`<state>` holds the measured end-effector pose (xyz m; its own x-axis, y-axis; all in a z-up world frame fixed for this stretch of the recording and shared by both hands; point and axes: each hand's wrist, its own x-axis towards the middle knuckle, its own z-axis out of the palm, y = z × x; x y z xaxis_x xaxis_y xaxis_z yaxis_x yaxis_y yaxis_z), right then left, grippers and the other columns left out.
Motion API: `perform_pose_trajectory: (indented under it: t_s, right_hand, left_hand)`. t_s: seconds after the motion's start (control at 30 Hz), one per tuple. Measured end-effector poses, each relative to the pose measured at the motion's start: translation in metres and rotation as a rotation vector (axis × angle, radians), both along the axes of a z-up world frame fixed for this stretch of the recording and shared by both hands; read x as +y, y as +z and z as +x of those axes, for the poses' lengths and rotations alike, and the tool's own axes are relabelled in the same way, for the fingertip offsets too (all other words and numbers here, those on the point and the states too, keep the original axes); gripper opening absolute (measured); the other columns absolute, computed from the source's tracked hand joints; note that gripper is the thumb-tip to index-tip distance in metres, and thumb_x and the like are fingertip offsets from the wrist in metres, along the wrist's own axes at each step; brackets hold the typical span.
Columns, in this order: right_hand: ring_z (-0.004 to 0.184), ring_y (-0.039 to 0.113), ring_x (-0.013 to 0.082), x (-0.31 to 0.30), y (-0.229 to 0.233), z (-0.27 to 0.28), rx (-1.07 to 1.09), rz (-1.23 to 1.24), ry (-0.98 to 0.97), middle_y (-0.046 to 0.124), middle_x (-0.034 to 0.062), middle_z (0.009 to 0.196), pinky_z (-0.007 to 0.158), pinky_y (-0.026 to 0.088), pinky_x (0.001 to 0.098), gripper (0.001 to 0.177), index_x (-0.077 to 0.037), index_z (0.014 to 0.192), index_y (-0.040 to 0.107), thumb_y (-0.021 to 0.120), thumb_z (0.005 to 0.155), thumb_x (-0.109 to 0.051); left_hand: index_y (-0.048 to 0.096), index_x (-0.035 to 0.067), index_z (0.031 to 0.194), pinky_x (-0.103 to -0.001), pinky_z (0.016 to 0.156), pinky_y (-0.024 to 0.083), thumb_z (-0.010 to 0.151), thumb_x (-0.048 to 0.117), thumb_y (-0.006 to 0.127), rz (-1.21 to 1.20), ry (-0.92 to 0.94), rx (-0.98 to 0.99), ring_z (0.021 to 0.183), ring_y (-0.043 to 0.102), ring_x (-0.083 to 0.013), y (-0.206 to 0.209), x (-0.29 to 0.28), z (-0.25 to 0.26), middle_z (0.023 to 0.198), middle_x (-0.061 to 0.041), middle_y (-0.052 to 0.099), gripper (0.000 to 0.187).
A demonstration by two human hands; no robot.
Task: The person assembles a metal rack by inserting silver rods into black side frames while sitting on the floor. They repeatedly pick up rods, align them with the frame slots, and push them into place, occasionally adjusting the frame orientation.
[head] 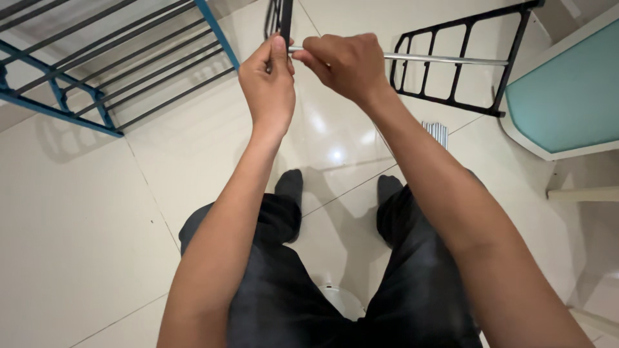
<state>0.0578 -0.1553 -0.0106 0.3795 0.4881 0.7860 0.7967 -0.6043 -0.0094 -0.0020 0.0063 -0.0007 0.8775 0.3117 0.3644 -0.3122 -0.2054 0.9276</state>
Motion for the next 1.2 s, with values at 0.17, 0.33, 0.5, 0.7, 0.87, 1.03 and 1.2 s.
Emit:
perform_pose_trajectory:
  t_s: [0.17, 0.33, 0.5, 0.7, 0.87, 1.03, 1.2]
  right_hand:
    - [0.046, 0.05, 0.0218, -0.009, 0.011, 0.004, 0.206, -0.036, 0.078, 0.052, 0.0003, 0.055, 0.046, 0.036, 0.0344, 0.036, -0.016, 0.084, 0.07, 0.072, 0.111, -0.039]
    - [0.052, 0.055, 0.0197, 0.0, 0.004, 0.003, 0.026, 0.042, 0.027, 0.06, -0.0014, 0.066, 0.047, 0.037, 0.0334, 0.034, -0.015, 0.089, 0.069, 0.067, 0.11, -0.041]
    - [0.049, 0.05, 0.0167, -0.005, -0.004, 0.004, -0.102, 0.093, -0.083, 0.053, -0.0006, 0.062, 0.047, 0.036, 0.033, 0.037, -0.016, 0.087, 0.067, 0.069, 0.109, -0.045]
    - [0.05, 0.047, 0.0155, -0.01, -0.008, 0.004, -0.135, 0.089, -0.008, 0.049, -0.0006, 0.062, 0.046, 0.034, 0.0322, 0.035, -0.012, 0.093, 0.068, 0.069, 0.11, -0.042]
    - [0.059, 0.052, 0.0162, -0.015, -0.015, 0.01, 0.002, 0.285, 0.098, 0.059, 0.0048, 0.073, 0.053, 0.039, 0.0313, 0.024, -0.006, 0.105, 0.067, 0.064, 0.117, -0.027]
    - [0.069, 0.052, 0.0121, -0.029, -0.023, 0.012, 0.25, 0.566, 0.015, 0.067, 0.0057, 0.095, 0.062, 0.043, 0.0285, 0.02, -0.005, 0.125, 0.06, 0.048, 0.12, -0.021]
    - [0.067, 0.053, 0.01, -0.052, -0.033, 0.007, 0.543, 0.696, 0.003, 0.056, 0.0005, 0.082, 0.063, 0.044, 0.0271, 0.024, -0.005, 0.118, 0.054, 0.041, 0.121, -0.025]
  left_hand:
    - [0.074, 0.0, 0.108, -0.026, 0.054, 0.034, 0.112, 0.031, 0.052, 0.055, -0.038, -0.101, 0.06, 0.043, -0.0055, -0.001, 0.002, 0.0, 0.066, 0.004, 0.05, 0.038]
    - [0.073, 0.0, 0.102, -0.025, 0.054, 0.034, 0.115, 0.033, 0.05, 0.005, -0.023, -0.105, 0.06, 0.042, -0.0056, -0.008, 0.002, 0.007, 0.067, 0.004, 0.047, 0.042]
    - [0.071, 0.003, 0.1, -0.024, 0.042, 0.032, 0.109, 0.029, 0.051, -0.348, -0.019, 0.043, 0.05, 0.041, -0.0032, 0.0, 0.028, 0.011, 0.064, 0.006, 0.05, 0.035]
    - [0.063, 0.003, 0.105, -0.022, 0.044, 0.028, 0.112, 0.032, 0.051, -0.319, -0.167, -0.014, 0.052, 0.037, -0.0023, -0.003, 0.029, 0.004, 0.067, 0.006, 0.044, 0.032]
    - [0.062, 0.004, 0.102, -0.023, 0.042, 0.032, 0.107, 0.038, 0.058, -0.223, -0.146, 0.119, 0.05, 0.039, -0.0028, -0.005, 0.017, 0.002, 0.068, 0.006, 0.047, 0.034]
    - [0.062, 0.005, 0.097, -0.025, 0.044, 0.033, 0.107, 0.035, 0.056, -0.211, -0.168, 0.167, 0.053, 0.04, -0.0034, -0.015, 0.013, 0.005, 0.067, 0.006, 0.048, 0.033]
    - [0.064, 0.002, 0.089, -0.029, 0.057, 0.034, 0.107, 0.027, 0.057, -0.039, -0.14, 0.097, 0.063, 0.039, -0.0065, -0.042, 0.011, 0.019, 0.067, 0.003, 0.048, 0.031]
